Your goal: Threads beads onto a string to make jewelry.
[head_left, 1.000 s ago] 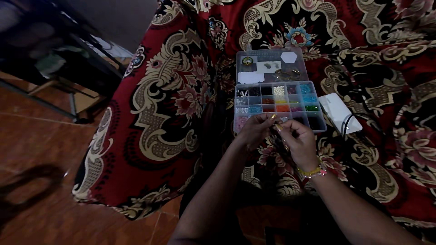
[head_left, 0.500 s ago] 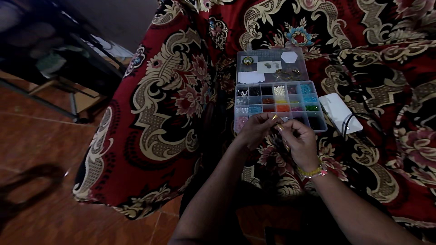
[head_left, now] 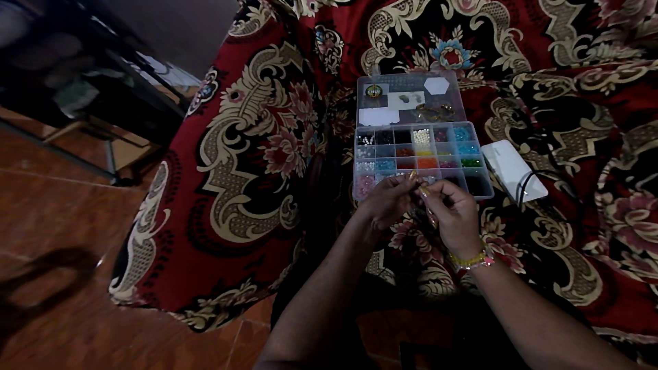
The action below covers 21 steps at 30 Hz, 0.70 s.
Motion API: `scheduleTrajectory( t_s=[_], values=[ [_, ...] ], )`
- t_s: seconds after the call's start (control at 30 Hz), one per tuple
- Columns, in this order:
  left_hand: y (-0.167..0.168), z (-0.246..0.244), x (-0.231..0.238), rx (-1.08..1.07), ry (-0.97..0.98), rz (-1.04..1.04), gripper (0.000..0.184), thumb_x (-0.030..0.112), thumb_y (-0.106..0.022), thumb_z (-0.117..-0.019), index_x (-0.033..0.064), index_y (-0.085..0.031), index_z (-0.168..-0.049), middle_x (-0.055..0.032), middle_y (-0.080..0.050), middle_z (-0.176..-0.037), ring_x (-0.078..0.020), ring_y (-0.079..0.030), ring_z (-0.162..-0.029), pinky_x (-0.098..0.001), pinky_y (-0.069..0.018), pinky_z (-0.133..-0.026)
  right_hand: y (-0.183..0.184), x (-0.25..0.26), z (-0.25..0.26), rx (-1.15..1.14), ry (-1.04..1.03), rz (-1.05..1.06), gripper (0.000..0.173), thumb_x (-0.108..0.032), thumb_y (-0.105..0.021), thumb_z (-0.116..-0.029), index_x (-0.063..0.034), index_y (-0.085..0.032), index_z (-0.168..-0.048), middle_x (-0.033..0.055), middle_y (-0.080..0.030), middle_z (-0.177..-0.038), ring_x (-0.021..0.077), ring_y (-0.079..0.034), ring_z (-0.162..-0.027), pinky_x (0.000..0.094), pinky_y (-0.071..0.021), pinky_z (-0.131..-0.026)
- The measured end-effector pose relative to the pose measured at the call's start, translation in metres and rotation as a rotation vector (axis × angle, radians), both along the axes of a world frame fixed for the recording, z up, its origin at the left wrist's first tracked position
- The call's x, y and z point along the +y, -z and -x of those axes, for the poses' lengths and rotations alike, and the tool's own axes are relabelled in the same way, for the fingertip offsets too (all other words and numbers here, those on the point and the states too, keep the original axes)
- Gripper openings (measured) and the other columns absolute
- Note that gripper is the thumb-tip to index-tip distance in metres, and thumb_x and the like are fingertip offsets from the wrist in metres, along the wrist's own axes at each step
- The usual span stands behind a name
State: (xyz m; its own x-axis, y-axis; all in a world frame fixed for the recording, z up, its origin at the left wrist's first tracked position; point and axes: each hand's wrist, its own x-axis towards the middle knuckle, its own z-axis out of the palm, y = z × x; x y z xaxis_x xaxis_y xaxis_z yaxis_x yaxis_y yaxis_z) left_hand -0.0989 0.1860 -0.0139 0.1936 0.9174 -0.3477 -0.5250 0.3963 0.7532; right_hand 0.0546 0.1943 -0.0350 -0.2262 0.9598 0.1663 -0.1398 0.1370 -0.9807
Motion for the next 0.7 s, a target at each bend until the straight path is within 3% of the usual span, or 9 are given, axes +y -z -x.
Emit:
scheduleTrajectory(
  t_s=[0.7],
  values=[
    [-0.0027, -0.0006, -0.0003, 0.067, -0.004, -0.051, 0.025, 0.007, -0.041, -0.1076, 0.0048, -0.064, -0.098, -0.0015, -0.07, -0.09, -0.0107, -0.068, -0.084, -0.0299, -0.0579, -0.084, -0.0024, 0.0, -0.0005, -0.011, 0.005, 0.027, 0.014, -0.011, -0.062, -0.0936, -0.0117, -0.065, -0.08, -0.0107, -0.053, -0.06, -0.0025, -0.047, -0.048, 0.0143, -0.041, -0.046]
  ],
)
